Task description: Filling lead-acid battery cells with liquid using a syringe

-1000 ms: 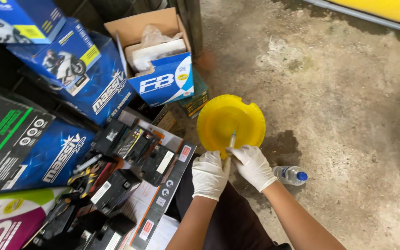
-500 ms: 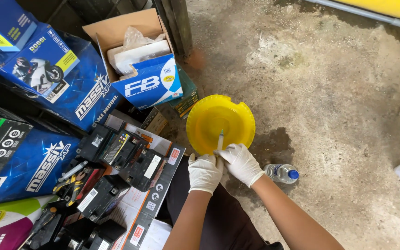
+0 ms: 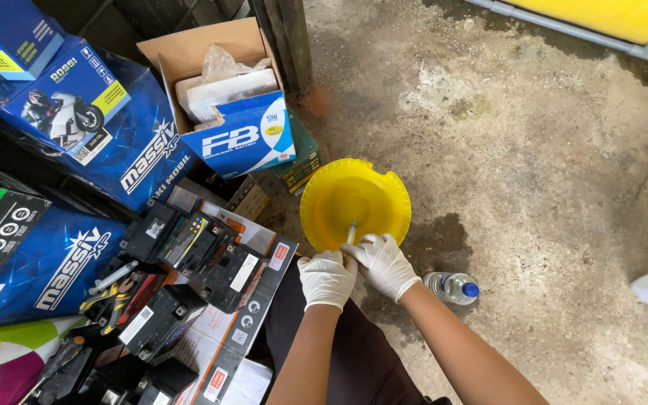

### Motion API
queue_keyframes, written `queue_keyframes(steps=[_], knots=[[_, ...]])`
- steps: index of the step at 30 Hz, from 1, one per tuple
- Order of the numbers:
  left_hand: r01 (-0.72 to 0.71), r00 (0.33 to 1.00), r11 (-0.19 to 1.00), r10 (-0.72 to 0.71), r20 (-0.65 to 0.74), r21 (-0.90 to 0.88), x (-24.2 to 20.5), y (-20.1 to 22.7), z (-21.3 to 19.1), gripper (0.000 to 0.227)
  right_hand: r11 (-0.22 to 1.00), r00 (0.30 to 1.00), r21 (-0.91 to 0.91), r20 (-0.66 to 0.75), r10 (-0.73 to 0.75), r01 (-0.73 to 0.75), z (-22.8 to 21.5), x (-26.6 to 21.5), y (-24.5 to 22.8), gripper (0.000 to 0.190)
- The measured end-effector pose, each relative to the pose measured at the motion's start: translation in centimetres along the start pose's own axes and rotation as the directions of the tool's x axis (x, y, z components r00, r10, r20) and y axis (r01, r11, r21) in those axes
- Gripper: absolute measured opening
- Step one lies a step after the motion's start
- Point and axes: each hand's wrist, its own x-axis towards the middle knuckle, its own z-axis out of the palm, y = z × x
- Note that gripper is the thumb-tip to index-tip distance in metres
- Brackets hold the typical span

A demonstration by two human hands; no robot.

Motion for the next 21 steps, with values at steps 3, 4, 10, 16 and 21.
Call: queue_keyframes(steps=[3, 4, 10, 16, 21], knots=[[0.024, 0.999, 1.000, -0.024, 0.031, 0.009, 0.5, -0.2, -0.1, 0.048, 1.000, 0.999, 0.003, 0.043, 0.008, -0.009, 0.8, -0.2, 0.3, 0.028], [0.013, 1.000, 1.000, -0.013, 0.026, 0.025, 1.0, -0.5, 0.4, 0.048, 1.000, 0.998, 0.005, 0.067, 0.012, -0.013, 1.0, -0.2, 0.4, 0.030], [0.044, 0.999, 0.999, -0.045, 0.012, 0.020, 0.6, -0.7, -0.8, 0.053, 1.000, 0.995, -0.013, 0.098, -0.003, 0.005, 3.6, -0.5, 1.7, 0.035], [0.061, 0.998, 0.998, -0.061, 0.002, -0.011, 0.8, -1.4, -0.8, 0.055, 0.999, 0.984, 0.006, 0.176, 0.034, -0.035, 3.5, 0.2, 1.2, 0.033], [0.053, 0.998, 0.999, -0.054, 0.031, 0.007, 0.0, -1.0, -1.6, 0.057, 0.999, 0.989, -0.032, 0.141, 0.042, -0.037, 4.2, 0.2, 1.5, 0.029]])
